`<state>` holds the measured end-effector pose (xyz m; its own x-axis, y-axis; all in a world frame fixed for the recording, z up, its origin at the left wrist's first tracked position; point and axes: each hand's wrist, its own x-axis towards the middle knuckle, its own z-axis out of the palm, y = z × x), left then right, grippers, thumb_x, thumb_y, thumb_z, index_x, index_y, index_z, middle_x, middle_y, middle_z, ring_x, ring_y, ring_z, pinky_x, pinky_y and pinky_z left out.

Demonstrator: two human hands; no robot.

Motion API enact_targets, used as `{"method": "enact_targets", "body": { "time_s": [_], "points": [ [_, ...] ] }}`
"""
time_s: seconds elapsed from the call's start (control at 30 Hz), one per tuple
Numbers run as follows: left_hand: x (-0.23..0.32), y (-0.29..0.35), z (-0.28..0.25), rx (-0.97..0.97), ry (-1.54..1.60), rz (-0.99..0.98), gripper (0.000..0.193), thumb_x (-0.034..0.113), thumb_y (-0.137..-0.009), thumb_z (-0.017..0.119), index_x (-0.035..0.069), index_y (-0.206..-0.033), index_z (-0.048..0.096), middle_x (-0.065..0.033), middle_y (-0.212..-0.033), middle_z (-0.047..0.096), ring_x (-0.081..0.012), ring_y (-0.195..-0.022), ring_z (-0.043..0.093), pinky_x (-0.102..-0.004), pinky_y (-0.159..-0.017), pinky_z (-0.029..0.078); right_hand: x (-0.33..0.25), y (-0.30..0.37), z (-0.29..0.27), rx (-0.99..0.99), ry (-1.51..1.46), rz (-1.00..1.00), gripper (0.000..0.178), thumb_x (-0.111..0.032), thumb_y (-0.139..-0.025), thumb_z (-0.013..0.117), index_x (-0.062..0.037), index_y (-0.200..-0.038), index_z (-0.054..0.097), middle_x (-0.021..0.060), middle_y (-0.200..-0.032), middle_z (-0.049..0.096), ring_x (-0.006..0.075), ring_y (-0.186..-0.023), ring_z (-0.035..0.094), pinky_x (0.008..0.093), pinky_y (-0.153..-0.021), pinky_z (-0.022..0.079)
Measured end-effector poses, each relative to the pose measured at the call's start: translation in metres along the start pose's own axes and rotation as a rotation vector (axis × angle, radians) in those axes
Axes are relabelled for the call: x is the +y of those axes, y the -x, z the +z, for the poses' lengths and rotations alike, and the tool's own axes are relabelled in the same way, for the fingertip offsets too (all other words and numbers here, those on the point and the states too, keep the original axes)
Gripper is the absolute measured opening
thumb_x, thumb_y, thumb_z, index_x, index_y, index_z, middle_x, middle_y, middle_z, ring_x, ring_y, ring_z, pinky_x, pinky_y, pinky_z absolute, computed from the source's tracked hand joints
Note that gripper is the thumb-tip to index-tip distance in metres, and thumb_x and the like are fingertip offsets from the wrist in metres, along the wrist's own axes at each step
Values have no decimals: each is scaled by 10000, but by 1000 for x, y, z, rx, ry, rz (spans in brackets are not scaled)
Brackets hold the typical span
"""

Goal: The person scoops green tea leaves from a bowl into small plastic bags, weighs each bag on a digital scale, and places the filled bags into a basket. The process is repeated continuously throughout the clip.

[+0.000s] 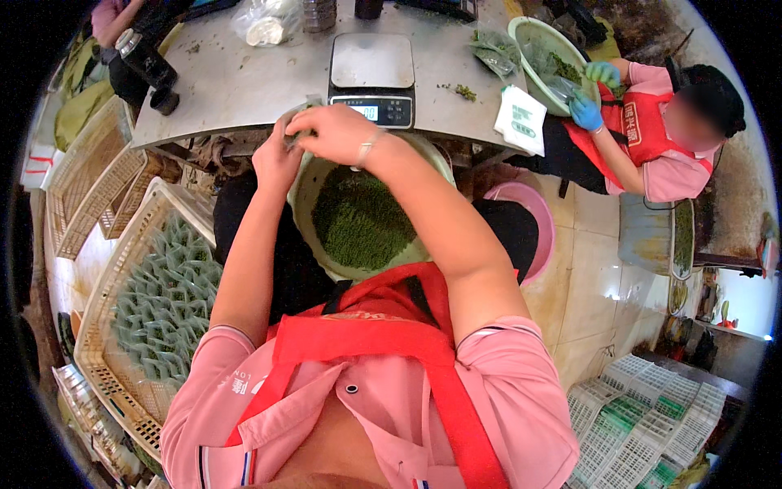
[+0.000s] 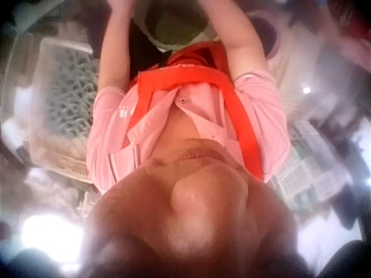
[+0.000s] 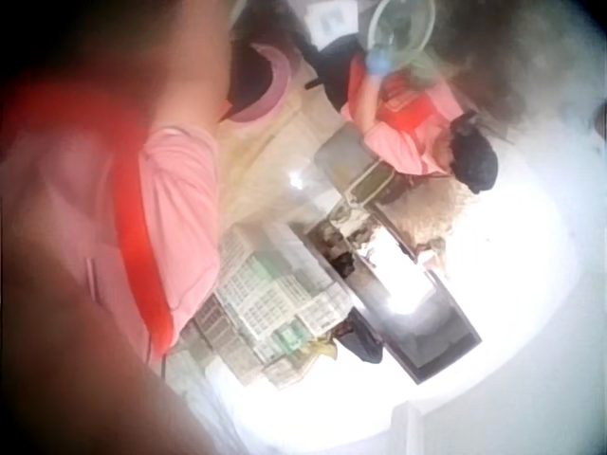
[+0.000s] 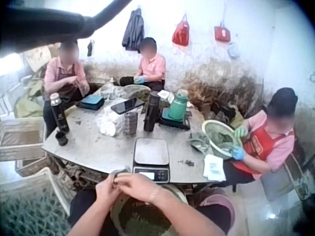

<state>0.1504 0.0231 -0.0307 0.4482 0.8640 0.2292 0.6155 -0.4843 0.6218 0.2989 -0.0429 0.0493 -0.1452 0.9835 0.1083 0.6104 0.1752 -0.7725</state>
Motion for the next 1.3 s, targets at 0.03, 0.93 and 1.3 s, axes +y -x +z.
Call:
{"method": "enact_targets", "body": {
  "time_s": [0.03, 0.93, 1.3],
  "points": [
    [1, -4, 1, -2, 52, -54, 449, 304, -801, 619, 174, -1213, 499, -124, -984, 647, -310, -844, 633, -386, -685, 496, -7, 9, -16, 38, -303, 167, 240, -113, -817, 607, -49, -1043, 656, 53, -1050, 653, 95, -634, 620, 225, -608, 495],
    [-4, -11, 5, 10, 534, -218, 569, 451, -822, 634, 38, -1194, 514, -148, -1134, 618, -241, -1023, 610, -322, -874, 446, 95, 33, -44, 863, 535, -218, 320, -20, -769, 606, -56, -1087, 610, 143, -1253, 522, 315, -1190, 468, 382, -996, 383],
    [-12, -6, 1, -8, 428, -225, 562, 488, -830, 596, 67, -1194, 521, -120, -1069, 643, -238, -964, 630, -334, -846, 450, 215, 92, -119, 892, 732, 506, 273, -123, -822, 531, -57, -1063, 641, 154, -1075, 618, 333, -979, 570, 395, -865, 438]
  ]
}}
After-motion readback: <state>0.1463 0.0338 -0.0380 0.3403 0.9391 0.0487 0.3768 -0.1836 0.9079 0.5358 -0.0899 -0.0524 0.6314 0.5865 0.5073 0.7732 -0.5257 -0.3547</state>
